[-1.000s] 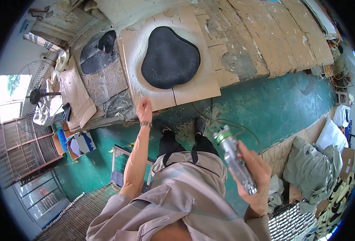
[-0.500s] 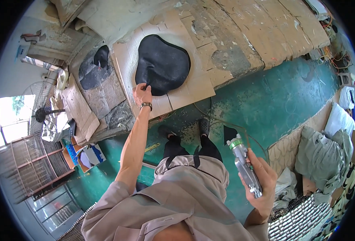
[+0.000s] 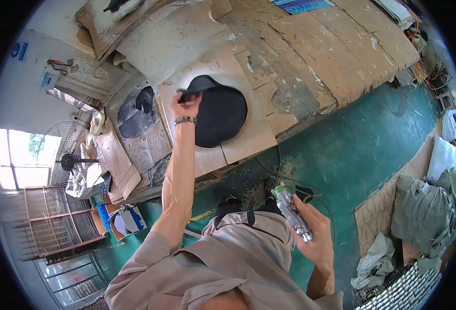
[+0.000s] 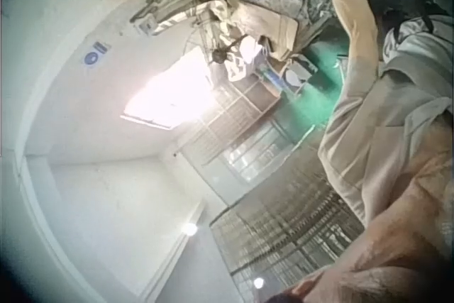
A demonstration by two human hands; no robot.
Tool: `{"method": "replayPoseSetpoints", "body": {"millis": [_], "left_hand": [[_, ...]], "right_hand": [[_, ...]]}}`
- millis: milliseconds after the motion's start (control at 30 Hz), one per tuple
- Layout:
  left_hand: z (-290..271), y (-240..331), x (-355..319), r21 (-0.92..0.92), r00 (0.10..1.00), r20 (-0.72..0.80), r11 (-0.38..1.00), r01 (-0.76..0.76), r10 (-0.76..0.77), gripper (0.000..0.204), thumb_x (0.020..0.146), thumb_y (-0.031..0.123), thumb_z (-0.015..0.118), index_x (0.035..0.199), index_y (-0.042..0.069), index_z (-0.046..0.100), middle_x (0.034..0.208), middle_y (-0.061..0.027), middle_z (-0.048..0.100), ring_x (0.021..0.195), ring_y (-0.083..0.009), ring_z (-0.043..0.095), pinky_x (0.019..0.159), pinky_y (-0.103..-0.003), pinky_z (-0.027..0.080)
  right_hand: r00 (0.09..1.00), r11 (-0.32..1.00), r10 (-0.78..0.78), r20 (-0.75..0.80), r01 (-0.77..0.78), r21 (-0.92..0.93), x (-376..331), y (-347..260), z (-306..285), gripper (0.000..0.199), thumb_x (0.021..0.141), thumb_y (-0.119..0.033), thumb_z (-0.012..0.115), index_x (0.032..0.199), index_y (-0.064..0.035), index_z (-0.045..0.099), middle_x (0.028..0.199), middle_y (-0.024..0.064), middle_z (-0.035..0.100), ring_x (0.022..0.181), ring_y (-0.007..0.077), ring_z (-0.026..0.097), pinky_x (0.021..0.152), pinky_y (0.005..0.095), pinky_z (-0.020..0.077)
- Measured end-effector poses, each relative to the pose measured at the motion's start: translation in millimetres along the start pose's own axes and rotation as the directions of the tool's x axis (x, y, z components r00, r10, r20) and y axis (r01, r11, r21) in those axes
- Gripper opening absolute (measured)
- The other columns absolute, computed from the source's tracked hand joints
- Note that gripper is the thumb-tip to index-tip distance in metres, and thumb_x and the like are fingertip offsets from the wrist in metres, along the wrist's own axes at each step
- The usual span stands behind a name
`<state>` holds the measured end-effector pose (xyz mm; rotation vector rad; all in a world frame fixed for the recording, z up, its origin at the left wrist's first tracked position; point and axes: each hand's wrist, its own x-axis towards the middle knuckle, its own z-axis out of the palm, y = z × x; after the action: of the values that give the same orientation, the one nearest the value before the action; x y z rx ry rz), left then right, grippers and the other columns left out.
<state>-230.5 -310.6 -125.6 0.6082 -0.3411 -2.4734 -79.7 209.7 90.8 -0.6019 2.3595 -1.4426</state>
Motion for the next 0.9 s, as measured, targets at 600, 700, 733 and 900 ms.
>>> {"method": "replayPoseSetpoints", "body": {"millis": [600, 700, 733, 900], "left_hand": [[-94.5, 147.0, -344.8, -0.260, 0.776, -0.123, 0.735, -0.626, 0.618, 0.047, 0.076, 0.009, 0.054, 0.119, -0.004, 0.066, 0.126, -0.0189, 0.070, 0.119, -0.0398, 0.065, 0.112, -0.055, 0.047], [-168.1, 135.4, -435.4, -0.263, 0.699, -0.341, 0.650, -0.713, 0.628, 0.048, 0.075, 0.008, 0.053, 0.119, -0.003, 0.067, 0.126, -0.0187, 0.070, 0.121, -0.0398, 0.065, 0.111, -0.056, 0.048], [-190.2, 128.1, -462.4, -0.253, 0.641, -0.427, 0.596, -0.762, 0.638, 0.047, 0.074, 0.008, 0.053, 0.118, -0.003, 0.067, 0.125, -0.0180, 0.070, 0.120, -0.0396, 0.065, 0.110, -0.056, 0.048], [-302.4, 64.8, -617.5, -0.163, 0.339, -0.785, 0.355, -0.921, 0.518, 0.043, 0.072, 0.009, 0.055, 0.113, 0.000, 0.065, 0.118, -0.0140, 0.070, 0.108, -0.0360, 0.067, 0.103, -0.053, 0.051]], "right_hand": [[0.790, 0.955, -0.239, 0.565, 0.298, -0.013, 51.3, -20.7, 64.0, 0.052, 0.085, 0.000, 0.075, 0.135, 0.0044, 0.063, 0.098, 0.0182, 0.071, 0.080, 0.0284, 0.068, 0.076, 0.0359, 0.0540], [0.665, 0.926, -0.251, 0.703, 0.378, -0.027, 45.7, -40.7, 91.1, 0.051, 0.085, 0.000, 0.075, 0.135, 0.0042, 0.063, 0.097, 0.0183, 0.070, 0.080, 0.0280, 0.068, 0.076, 0.0356, 0.0535], [0.606, 0.909, -0.268, 0.749, 0.417, -0.013, 43.4, -47.0, 100.3, 0.051, 0.085, 0.000, 0.075, 0.135, 0.0042, 0.063, 0.097, 0.0183, 0.070, 0.080, 0.0280, 0.068, 0.076, 0.0356, 0.0535], [0.439, 0.821, -0.278, 0.855, 0.570, -0.025, -14.3, -73.9, 141.2, 0.050, 0.090, -0.004, 0.074, 0.137, 0.0029, 0.062, 0.092, 0.0167, 0.066, 0.076, 0.0264, 0.063, 0.074, 0.0350, 0.0510]]}}
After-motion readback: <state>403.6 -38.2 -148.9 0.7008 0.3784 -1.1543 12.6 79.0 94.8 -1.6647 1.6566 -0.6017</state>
